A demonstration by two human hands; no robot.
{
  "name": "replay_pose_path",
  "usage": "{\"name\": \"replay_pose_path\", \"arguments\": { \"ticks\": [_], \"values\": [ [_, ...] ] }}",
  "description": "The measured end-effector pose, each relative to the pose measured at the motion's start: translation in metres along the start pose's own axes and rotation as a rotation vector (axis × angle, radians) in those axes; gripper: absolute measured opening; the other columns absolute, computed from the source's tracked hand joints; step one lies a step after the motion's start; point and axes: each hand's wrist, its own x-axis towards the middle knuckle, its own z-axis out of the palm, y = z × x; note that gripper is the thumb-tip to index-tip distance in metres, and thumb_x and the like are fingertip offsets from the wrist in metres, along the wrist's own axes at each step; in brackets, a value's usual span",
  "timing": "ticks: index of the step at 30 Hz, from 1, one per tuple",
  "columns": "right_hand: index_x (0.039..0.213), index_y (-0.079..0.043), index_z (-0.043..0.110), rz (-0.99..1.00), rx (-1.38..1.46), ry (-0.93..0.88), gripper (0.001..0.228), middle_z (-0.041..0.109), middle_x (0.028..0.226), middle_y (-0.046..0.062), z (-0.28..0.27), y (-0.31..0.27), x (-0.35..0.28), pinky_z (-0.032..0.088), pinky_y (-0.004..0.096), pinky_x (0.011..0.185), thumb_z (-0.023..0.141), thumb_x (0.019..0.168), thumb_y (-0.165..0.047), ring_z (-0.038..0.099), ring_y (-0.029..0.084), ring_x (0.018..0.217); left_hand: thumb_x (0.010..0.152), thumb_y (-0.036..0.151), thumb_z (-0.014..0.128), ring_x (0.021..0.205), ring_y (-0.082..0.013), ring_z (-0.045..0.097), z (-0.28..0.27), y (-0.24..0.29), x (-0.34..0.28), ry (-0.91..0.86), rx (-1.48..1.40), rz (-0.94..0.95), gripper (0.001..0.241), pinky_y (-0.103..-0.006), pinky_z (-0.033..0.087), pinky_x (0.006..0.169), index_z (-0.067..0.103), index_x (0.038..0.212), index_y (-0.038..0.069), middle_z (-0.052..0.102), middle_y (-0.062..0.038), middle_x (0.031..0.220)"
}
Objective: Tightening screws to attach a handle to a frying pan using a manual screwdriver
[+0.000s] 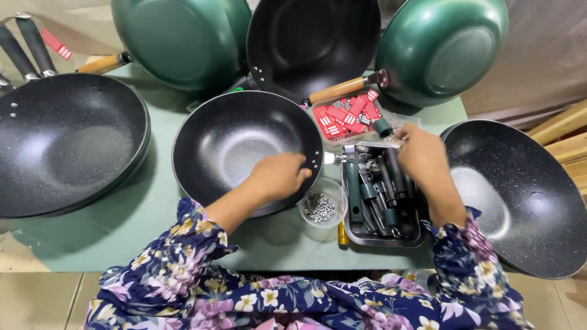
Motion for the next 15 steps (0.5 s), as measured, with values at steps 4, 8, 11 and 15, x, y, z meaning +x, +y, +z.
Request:
{"name": "replay_pose_path", "arguments": {
  "ticks": [4, 8, 11, 15],
  "values": [
    [0.127, -0.015, 0.063, -0.058, 0.165, 0.118, 0.028, 0.077, 0.097, 0.015, -0.052, -0.057, -0.053, 0.049, 0.057, 0.093, 0.055, 0.102, -0.007, 0.069, 0.043, 0.104, 0.101, 0.024, 0.053, 0.117, -0.0428, 0.066, -0.033, 0.010, -0.016, 0.207, -0.056, -0.002, 0.047, -0.0536, 0.053, 0.097, 0.058, 0.139, -0.003, 0.067, -0.029, 0.121],
    [0.118, -0.017, 0.072, -0.618, 0.406, 0.295, 0.028, 0.076, 0.091, 0.012, -0.046, -0.086, -0.065, 0.051, 0.050, 0.087, 0.062, 0.097, -0.002, 0.070, 0.040, 0.095, 0.097, 0.016, 0.063, 0.122, -0.0488, 0.059, -0.044, 0.019, -0.036, 0.458, -0.070, 0.089, 0.055, -0.0553, 0.052, 0.099, 0.049, 0.145, -0.008, 0.057, -0.033, 0.129],
    [0.111, -0.018, 0.076, -0.835, 0.503, 0.250, 0.027, 0.078, 0.089, 0.006, -0.040, -0.110, -0.069, 0.053, 0.042, 0.088, 0.063, 0.096, -0.001, 0.074, 0.032, 0.091, 0.094, 0.018, 0.069, 0.126, -0.0516, 0.055, -0.039, 0.015, -0.044, 0.476, -0.129, 0.137, 0.063, -0.0564, 0.051, 0.101, 0.046, 0.149, -0.003, 0.052, -0.033, 0.135],
    [0.109, -0.017, 0.076, -1.006, 0.474, 0.287, 0.021, 0.077, 0.090, 0.002, -0.029, -0.118, -0.068, 0.049, 0.039, 0.085, 0.063, 0.098, -0.005, 0.071, 0.028, 0.092, 0.099, 0.026, 0.062, 0.116, -0.0453, 0.064, -0.030, 0.001, -0.056, 0.403, -0.370, 0.085, 0.047, -0.0453, 0.060, 0.089, 0.059, 0.142, 0.009, 0.065, -0.024, 0.121]
  ]
}}
